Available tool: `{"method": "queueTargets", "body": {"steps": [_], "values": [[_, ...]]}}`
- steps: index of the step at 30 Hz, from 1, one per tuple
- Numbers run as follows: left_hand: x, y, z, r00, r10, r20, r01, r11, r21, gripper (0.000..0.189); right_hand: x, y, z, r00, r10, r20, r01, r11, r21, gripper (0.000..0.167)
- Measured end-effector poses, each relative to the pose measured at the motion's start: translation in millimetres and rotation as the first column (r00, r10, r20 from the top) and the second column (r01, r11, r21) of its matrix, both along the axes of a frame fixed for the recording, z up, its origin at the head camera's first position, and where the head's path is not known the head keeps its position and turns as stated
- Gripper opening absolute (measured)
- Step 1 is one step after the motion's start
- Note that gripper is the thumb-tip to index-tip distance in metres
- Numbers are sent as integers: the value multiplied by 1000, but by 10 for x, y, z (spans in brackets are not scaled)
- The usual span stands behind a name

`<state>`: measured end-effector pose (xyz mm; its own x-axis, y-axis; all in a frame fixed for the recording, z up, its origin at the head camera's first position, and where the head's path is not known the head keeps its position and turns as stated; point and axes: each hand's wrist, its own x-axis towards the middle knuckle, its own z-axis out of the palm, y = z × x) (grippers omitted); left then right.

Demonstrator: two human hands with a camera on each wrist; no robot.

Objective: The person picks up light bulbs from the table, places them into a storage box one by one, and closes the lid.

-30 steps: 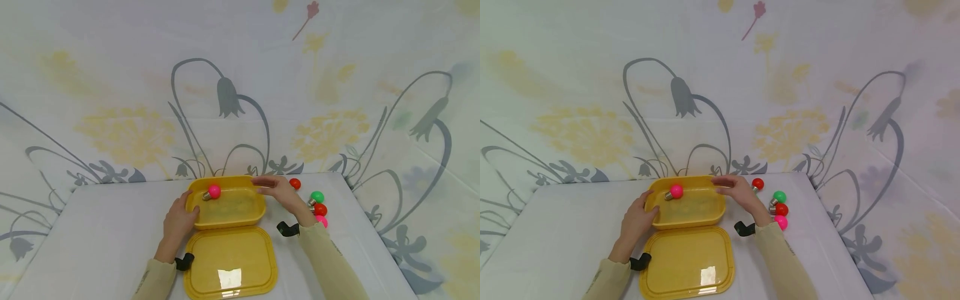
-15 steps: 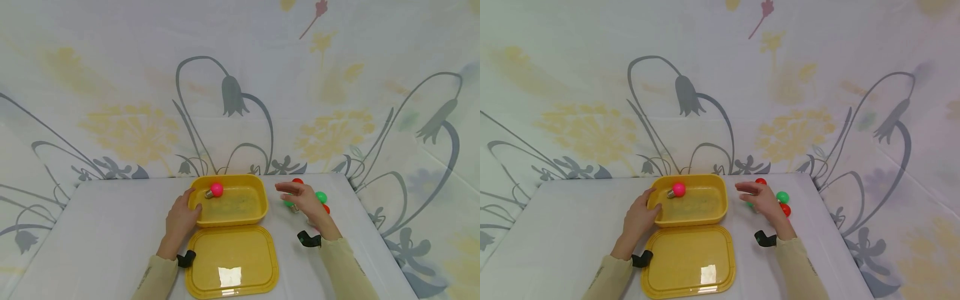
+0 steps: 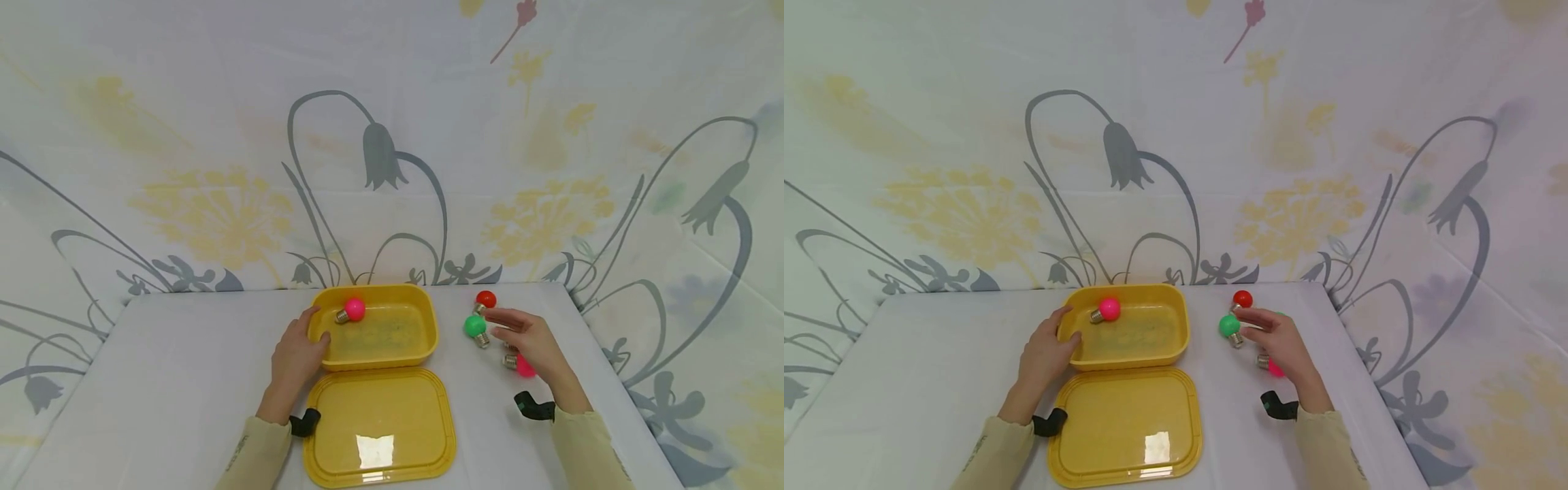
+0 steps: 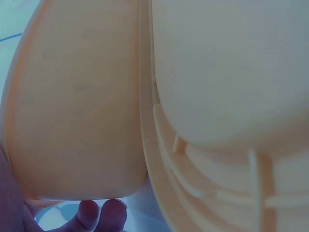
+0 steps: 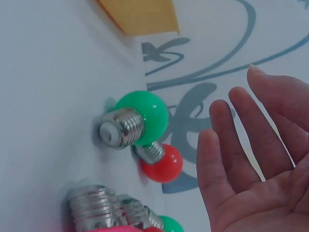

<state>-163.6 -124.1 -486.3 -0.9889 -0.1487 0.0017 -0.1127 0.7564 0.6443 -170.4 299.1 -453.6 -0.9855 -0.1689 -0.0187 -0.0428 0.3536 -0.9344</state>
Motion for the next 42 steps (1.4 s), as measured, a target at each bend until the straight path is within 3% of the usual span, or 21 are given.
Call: {"method": "queueTargets", "body": {"steps": [11, 22, 42], "values": [[2, -4, -7, 1000, 2, 0, -2, 1000, 5, 57, 198, 361, -73, 996, -89, -28, 89, 996, 25, 43], [-4, -2, -19, 1000, 4, -8, -4, 1000, 1, 57, 414, 638, -181, 982, -191, -17, 191, 965, 179, 43], [-9, -2, -21, 1000, 4, -2, -4, 1000, -2, 56, 549, 682, -347, 975, -214, -55, 220, 964, 149, 40]]}}
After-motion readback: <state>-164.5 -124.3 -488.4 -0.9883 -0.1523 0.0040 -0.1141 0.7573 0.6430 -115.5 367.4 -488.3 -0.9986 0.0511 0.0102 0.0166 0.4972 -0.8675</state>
